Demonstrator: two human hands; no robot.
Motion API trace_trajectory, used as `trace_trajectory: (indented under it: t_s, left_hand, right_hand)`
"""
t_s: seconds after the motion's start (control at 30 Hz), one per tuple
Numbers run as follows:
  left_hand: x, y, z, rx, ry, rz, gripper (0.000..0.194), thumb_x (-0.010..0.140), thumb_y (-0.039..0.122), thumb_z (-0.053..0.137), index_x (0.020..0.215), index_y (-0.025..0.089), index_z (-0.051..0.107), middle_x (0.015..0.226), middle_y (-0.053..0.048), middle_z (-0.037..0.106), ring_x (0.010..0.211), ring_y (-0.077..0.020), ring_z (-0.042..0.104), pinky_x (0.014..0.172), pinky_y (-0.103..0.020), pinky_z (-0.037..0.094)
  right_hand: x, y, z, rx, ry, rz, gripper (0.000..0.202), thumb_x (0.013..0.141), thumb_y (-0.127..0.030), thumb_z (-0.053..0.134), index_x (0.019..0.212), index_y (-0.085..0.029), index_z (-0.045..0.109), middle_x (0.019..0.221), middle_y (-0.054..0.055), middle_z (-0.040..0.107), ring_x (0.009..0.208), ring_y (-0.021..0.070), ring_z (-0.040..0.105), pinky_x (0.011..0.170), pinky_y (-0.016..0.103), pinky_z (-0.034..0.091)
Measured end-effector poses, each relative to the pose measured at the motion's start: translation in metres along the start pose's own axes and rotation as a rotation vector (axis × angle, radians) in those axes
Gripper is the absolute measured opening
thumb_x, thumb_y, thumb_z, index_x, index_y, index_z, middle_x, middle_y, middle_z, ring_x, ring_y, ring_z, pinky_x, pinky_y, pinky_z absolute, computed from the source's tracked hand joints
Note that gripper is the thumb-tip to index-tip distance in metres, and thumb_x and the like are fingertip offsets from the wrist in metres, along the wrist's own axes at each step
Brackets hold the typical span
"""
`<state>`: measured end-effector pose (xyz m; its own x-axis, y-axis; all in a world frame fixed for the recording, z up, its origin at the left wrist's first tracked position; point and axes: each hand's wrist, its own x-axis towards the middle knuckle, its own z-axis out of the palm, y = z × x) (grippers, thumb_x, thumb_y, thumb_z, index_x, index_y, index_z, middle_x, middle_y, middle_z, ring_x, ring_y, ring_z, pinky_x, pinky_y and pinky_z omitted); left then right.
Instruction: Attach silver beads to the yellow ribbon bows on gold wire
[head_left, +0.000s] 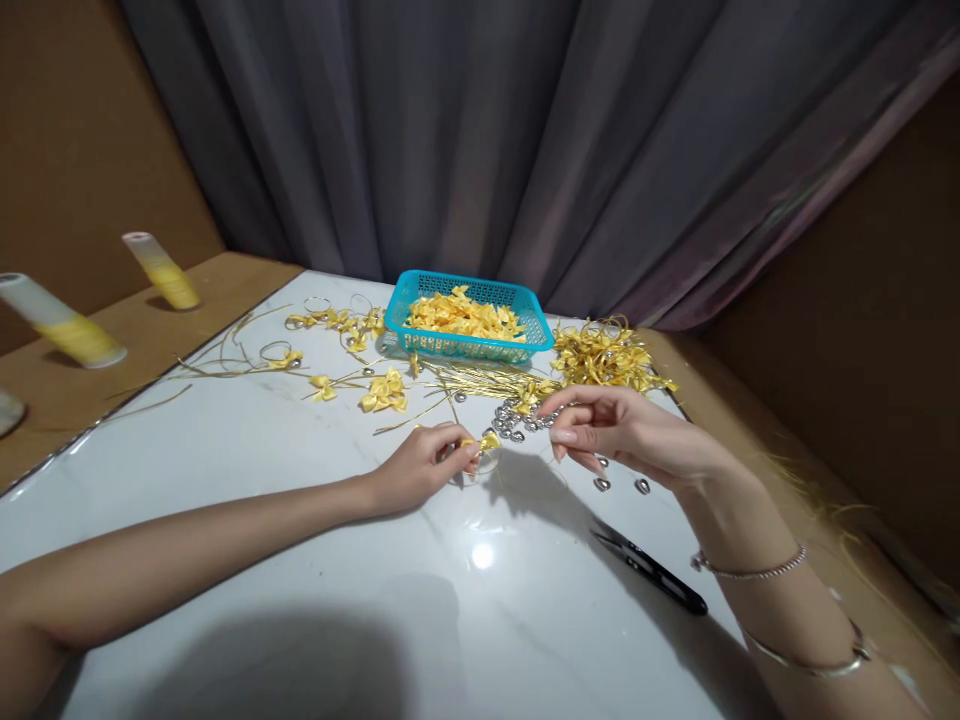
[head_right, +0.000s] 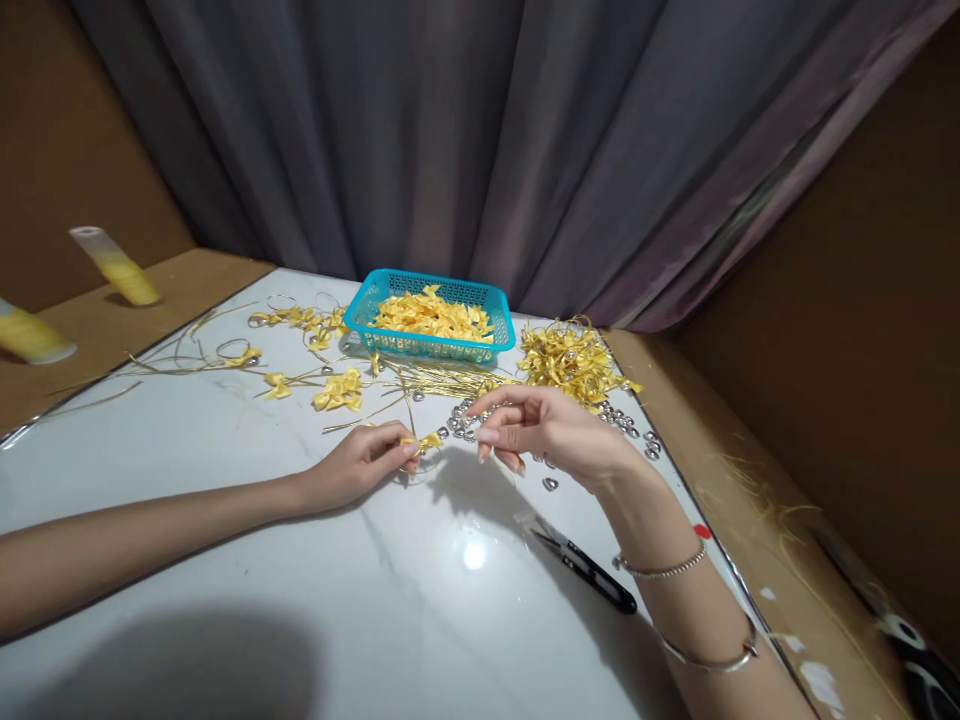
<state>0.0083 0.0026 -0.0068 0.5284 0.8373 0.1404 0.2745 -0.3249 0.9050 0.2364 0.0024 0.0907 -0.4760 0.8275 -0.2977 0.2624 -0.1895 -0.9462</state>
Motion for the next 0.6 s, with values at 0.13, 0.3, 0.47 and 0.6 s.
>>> trace_trajectory:
  t_s: [0.13, 0.3, 0.47, 0.6]
  left_hand:
    - [0.0, 0.002, 0.0, 0.032, -0.021, 0.035, 0.028, 0.09, 0.03, 0.043, 0.073, 0.014, 0.059, 0.071, -0.002, 0.06, 0.066, -0.0126, 0.054, 0.062, -0.024, 0.041]
    - [-0.003, 0.005, 0.0, 0.105, -0.054, 0.098, 0.027, 0.09, 0.028, 0.043, 0.072, 0.015, 0.059, 0.072, -0.001, 0.057, 0.068, -0.0117, 0.053, 0.063, -0.022, 0.04]
    - [-0.004, 0.003, 0.0, 0.123, -0.055, 0.127, 0.028, 0.091, 0.028, 0.042, 0.072, 0.015, 0.058, 0.073, -0.001, 0.056, 0.066, -0.0106, 0.053, 0.061, -0.021, 0.039]
    - [-0.005, 0.001, 0.0, 0.202, -0.06, 0.227, 0.026, 0.091, 0.026, 0.041, 0.072, 0.015, 0.056, 0.071, -0.001, 0.054, 0.068, -0.0123, 0.051, 0.064, -0.024, 0.04]
  right_hand:
    - [0.003, 0.002, 0.001, -0.015, -0.01, 0.0, 0.03, 0.065, -0.028, 0.075, 0.087, -0.015, 0.061, 0.063, 0.0, 0.063, 0.045, 0.0064, 0.045, 0.04, 0.021, 0.031]
    - [0.005, 0.007, 0.012, -0.22, 0.001, 0.013, 0.022, 0.074, -0.028, 0.066, 0.092, -0.017, 0.061, 0.065, 0.001, 0.067, 0.044, 0.0061, 0.042, 0.039, 0.021, 0.026]
    - [0.004, 0.012, 0.024, -0.383, -0.003, -0.078, 0.016, 0.079, -0.023, 0.056, 0.093, -0.016, 0.061, 0.074, 0.005, 0.071, 0.066, 0.0128, 0.06, 0.058, 0.024, 0.043]
    - [0.002, 0.011, 0.034, -0.503, 0.103, -0.17, 0.015, 0.081, -0.022, 0.052, 0.093, -0.016, 0.06, 0.072, 0.004, 0.069, 0.061, 0.0125, 0.058, 0.055, 0.025, 0.041]
